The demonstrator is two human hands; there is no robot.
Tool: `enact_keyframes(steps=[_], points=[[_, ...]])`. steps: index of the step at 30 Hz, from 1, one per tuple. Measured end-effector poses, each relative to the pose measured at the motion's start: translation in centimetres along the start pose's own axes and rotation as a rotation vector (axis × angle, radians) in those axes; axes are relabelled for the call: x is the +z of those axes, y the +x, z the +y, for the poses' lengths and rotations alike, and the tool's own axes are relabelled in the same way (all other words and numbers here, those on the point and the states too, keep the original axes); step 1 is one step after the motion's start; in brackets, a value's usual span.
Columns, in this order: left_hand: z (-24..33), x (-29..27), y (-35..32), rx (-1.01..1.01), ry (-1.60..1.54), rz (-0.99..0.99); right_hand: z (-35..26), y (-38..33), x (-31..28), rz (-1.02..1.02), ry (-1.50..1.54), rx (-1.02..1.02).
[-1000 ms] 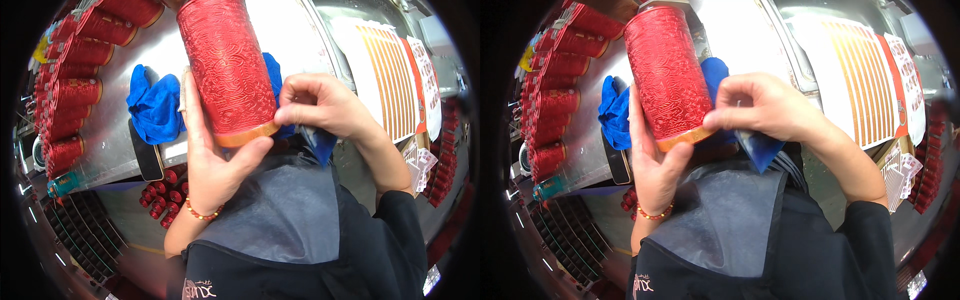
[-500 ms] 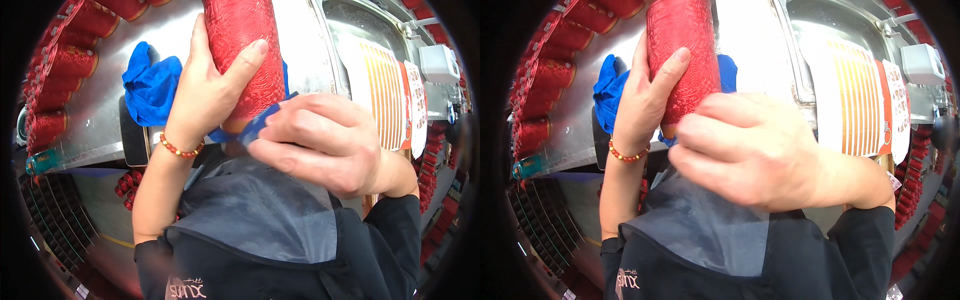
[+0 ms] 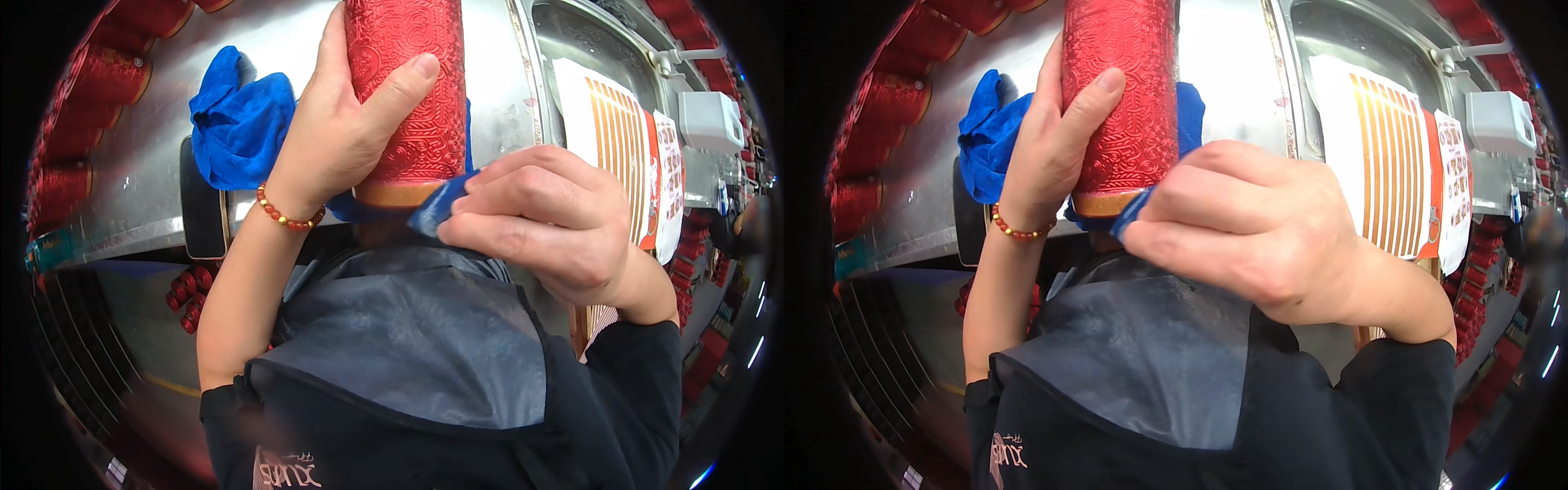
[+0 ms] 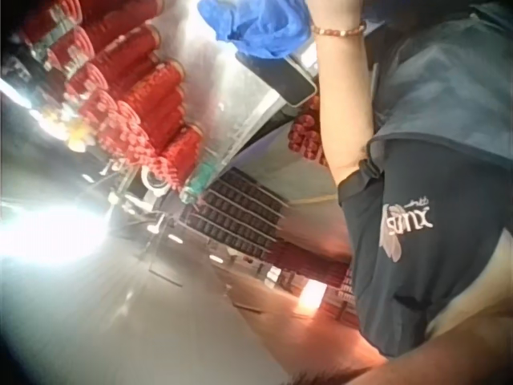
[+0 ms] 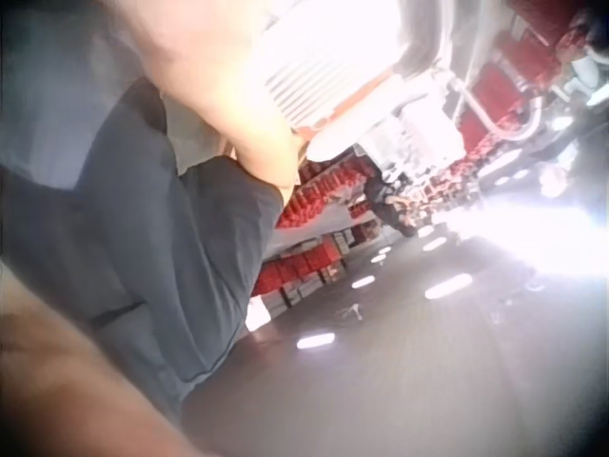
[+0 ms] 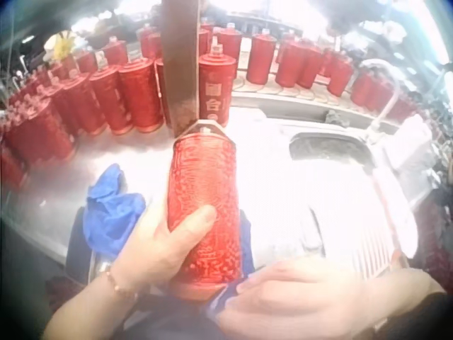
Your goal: The person applies gold labels to red cylindrical containers on a stainless steel workbench. They peel backing from labels, align and press them onto the cylinders, and wipe the surfaces with a blue cloth. Finished cylinders are placed on a nearby rack.
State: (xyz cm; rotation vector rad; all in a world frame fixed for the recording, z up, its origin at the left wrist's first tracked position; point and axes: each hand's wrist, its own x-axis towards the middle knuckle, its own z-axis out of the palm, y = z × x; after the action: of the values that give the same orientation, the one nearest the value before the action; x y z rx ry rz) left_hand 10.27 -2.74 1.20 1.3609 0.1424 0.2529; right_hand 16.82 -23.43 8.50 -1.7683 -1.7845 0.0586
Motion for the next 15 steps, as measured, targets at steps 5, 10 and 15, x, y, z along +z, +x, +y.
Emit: enact_keyframes(steps=[5,10,15], points=[[-0.4,-1.3,-0.1,-0.058,-0.108,0.006,-0.4,0.4,-0.1,-0.004,-0.017,0.002],[3.3,1.6,1.1,0.106,0.951,0.162,-0.7,1.2,-0.1,-0.035,-0.043,-0.007],[3.1,1.2,1.5,0.166,0.954,0.122,-0.9,1.2,-0.3,-0.074,-0.054,0.032]])
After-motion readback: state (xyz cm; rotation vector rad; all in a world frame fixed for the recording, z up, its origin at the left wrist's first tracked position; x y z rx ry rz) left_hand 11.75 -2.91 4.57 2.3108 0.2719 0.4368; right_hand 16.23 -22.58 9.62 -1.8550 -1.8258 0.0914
